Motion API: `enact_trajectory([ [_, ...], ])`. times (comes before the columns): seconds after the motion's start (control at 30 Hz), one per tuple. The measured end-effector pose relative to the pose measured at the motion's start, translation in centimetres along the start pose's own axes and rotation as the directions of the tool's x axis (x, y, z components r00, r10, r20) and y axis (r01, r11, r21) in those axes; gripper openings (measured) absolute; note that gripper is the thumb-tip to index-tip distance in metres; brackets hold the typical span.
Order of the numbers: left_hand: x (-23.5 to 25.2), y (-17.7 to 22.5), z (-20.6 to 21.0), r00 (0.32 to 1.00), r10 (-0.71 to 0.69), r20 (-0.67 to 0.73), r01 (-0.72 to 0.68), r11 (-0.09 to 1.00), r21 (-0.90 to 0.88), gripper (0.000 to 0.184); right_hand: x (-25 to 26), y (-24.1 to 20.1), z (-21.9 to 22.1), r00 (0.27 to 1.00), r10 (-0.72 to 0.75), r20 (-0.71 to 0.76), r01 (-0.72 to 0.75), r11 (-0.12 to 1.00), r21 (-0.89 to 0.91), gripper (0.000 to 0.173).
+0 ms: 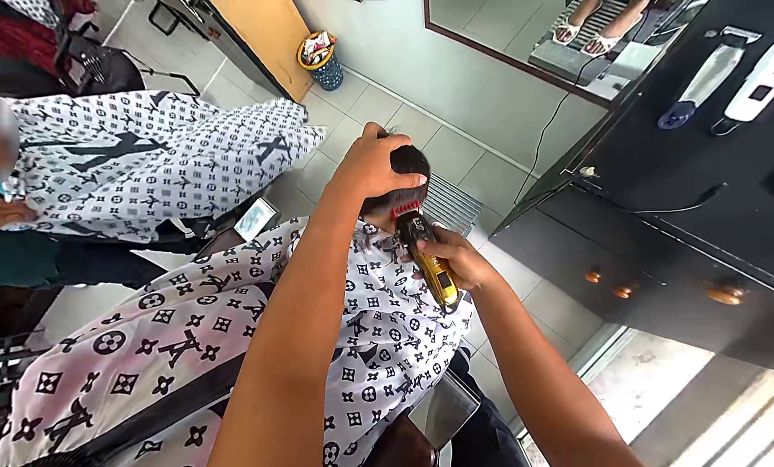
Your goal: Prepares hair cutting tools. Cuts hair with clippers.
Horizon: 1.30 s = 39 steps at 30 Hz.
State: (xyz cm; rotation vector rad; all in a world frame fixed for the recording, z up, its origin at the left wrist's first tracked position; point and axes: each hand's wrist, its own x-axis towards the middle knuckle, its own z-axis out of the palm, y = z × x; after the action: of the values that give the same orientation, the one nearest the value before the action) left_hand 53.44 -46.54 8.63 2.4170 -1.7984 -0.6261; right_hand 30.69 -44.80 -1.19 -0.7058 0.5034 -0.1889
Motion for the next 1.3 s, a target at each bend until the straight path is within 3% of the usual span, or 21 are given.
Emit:
enact_trajectory([
  [0.1, 0.1, -0.6, 0.3, 1.000, 0.016, -0.003, -0.016, 1.000, -0.023, 0.077, 0.2, 0.3, 1.7, 0.988, -0.155, -0.024, 0.153, 0.986, -0.070, 0.055],
  [0.17, 0.0, -1.4, -0.2, 0.997, 0.073, 0.011, -0.072, 0.995, -0.062, 0.077, 0.1, 1.3, 3.7, 0.986, -0.141, -0.091, 0.129, 0.983, -0.129, 0.059],
  [0.3, -0.2, -4.2, -1.3, 0.961, 0.275, 0.025, -0.267, 0.949, -0.170, 0.076, 0.4, 3.9, 7.4, 0.970, -0.027, -0.242, 0.031, 0.999, 0.013, 0.055],
  [0.37, 0.0, -5.1, -2.1, 0.942, 0.334, 0.022, -0.327, 0.934, -0.140, 0.082, 0.8, 4.0, 8.7, 0.953, -0.069, -0.294, 0.078, 0.997, 0.018, 0.057],
  [0.43, 0.0, -5.2, -2.5, 0.932, 0.362, 0.013, -0.359, 0.928, -0.099, 0.089, 0.9, 4.2, 9.3, 0.923, -0.197, -0.332, 0.156, 0.977, -0.144, 0.064],
  [0.5, -1.0, -5.0, -2.2, 0.941, 0.337, 0.009, -0.336, 0.939, -0.075, 0.094, 0.9, 4.6, 9.2, 0.909, -0.287, -0.301, 0.198, 0.935, -0.295, 0.073],
  [0.53, -1.5, -4.8, -2.2, 0.947, 0.320, -0.014, -0.320, 0.945, -0.062, 0.095, 0.9, 4.7, 8.9, 0.916, -0.284, -0.283, 0.201, 0.936, -0.288, 0.073],
  [0.67, -3.2, -4.6, -2.4, 0.962, 0.244, -0.120, -0.249, 0.968, -0.026, 0.095, 0.4, 3.9, 6.5, 0.982, -0.015, -0.188, -0.004, 0.995, -0.102, 0.054],
  [0.77, -5.1, -4.7, -2.1, 0.957, 0.175, -0.230, -0.183, 0.983, -0.013, 0.094, 1.0, 3.0, 5.1, 0.996, 0.036, -0.081, -0.049, 0.985, -0.167, 0.050],
  [0.93, -8.5, -5.1, -2.0, 0.905, 0.119, -0.409, -0.117, 0.993, 0.030, 0.094, 3.2, 3.3, 4.0, 0.986, -0.134, 0.102, 0.161, 0.931, -0.327, 0.063],
  [1.03, -10.3, -5.8, -2.3, 0.855, 0.099, -0.510, -0.073, 0.995, 0.071, 0.095, 3.9, 3.2, 4.4, 0.918, -0.309, 0.248, 0.390, 0.815, -0.428, 0.069],
  [1.1, -11.5, -6.6, -2.3, 0.825, 0.074, -0.560, -0.036, 0.996, 0.079, 0.095, 4.3, 3.0, 4.9, 0.893, -0.334, 0.303, 0.444, 0.765, -0.466, 0.069],
  [1.3, -14.3, -9.3, -1.5, 0.717, -0.026, -0.696, 0.072, 0.997, 0.037, 0.097, 5.9, 1.0, 7.6, 0.973, -0.015, 0.229, 0.115, 0.896, -0.430, 0.053],
])
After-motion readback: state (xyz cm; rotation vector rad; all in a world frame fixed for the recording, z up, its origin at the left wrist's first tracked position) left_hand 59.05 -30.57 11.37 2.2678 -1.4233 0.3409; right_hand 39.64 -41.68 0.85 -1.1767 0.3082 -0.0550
